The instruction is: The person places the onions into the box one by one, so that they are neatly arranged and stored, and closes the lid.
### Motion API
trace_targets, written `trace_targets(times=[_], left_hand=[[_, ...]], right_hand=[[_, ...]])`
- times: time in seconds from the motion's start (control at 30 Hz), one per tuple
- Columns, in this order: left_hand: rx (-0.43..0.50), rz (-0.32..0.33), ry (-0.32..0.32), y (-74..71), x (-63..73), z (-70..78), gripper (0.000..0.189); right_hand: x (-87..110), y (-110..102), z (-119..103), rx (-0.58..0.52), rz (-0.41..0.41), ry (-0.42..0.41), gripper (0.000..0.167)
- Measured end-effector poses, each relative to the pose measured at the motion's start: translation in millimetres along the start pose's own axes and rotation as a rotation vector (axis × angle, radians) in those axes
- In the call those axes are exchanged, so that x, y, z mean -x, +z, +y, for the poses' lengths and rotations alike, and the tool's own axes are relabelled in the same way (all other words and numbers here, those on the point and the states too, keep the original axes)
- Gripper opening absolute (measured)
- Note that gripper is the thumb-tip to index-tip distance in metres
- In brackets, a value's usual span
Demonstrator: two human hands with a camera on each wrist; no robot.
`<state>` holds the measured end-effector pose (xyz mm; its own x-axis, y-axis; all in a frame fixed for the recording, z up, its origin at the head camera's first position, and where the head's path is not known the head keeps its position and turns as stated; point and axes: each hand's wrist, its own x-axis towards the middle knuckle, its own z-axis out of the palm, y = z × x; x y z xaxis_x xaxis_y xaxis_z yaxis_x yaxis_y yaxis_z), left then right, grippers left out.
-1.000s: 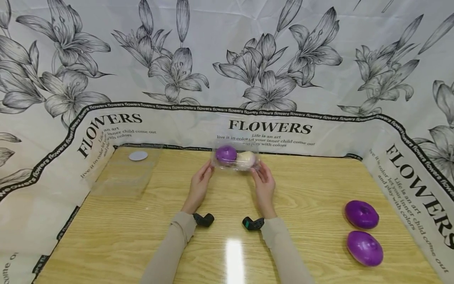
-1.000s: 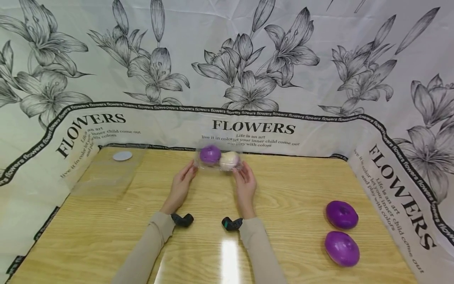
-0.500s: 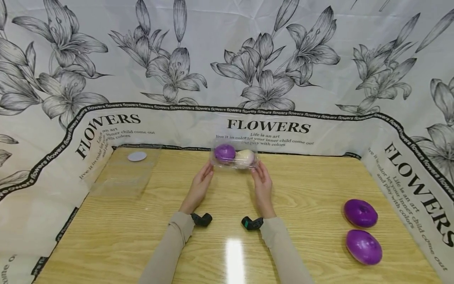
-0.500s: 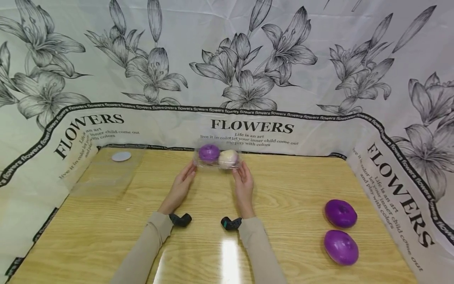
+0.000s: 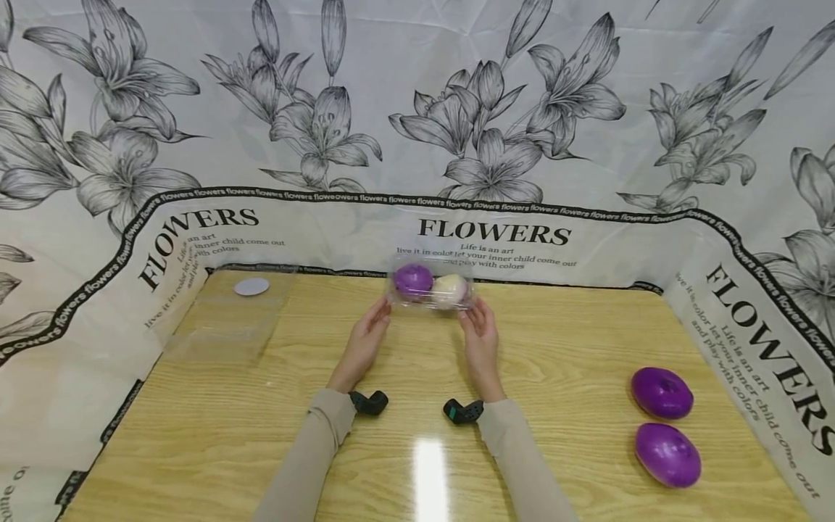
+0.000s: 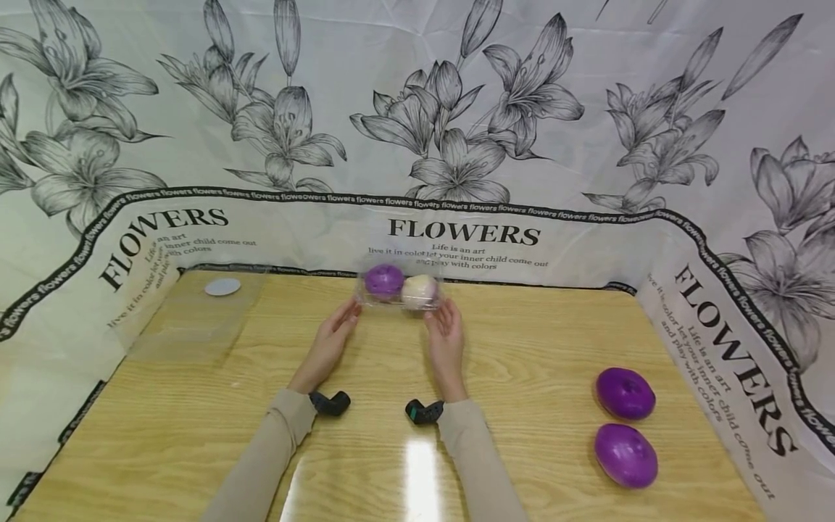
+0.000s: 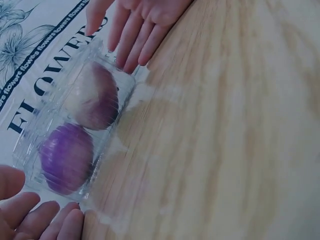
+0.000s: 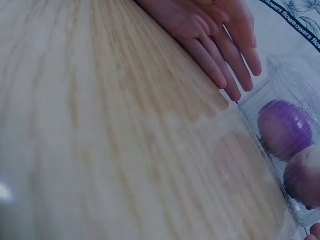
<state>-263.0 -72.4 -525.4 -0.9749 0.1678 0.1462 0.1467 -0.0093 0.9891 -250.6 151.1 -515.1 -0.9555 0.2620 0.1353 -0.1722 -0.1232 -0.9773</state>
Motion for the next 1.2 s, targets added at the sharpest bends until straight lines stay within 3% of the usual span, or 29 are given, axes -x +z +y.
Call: trace_targets(times=[0.2,0.43,0.67,0.73,1.0,1.1,1.2], left_hand=[[0.086,0.101,0.047,-0.9,2.5,-0.4,0.044],[0.191,0.272,0.184,-0.8,5.7,-1.4,0.034],[0.206,0.318,0.213,-0.2,18.4,8.5,0.033],[0.196,0.330,0.239,-0.3,22.3,3.7,0.032],[0.054,0.349,0.271,-12.6,56.7,9.1,0.025],[0.023,0.376,0.323,-24.9,72.9,12.9,0.021],[0.003,0.405,0.432,-42.2,89.8,16.3,0.018]], right_hand=[[0.7,1,1,-0.082,0.134,-0.018,0.047],[4.1,2,0,-0.212,0.272,-0.136,0.022],[13.1,4,2,-0.258,0.215,-0.204,0.005],[18.0,5,3,-0.237,0.184,-0.207,0.004],[43.2,18,-1,-0.165,0.081,-0.148,0.007],[49.3,24,-1,-0.169,0.055,-0.133,0.011],[57.0,32,-1,-0.176,0.017,-0.122,0.017]])
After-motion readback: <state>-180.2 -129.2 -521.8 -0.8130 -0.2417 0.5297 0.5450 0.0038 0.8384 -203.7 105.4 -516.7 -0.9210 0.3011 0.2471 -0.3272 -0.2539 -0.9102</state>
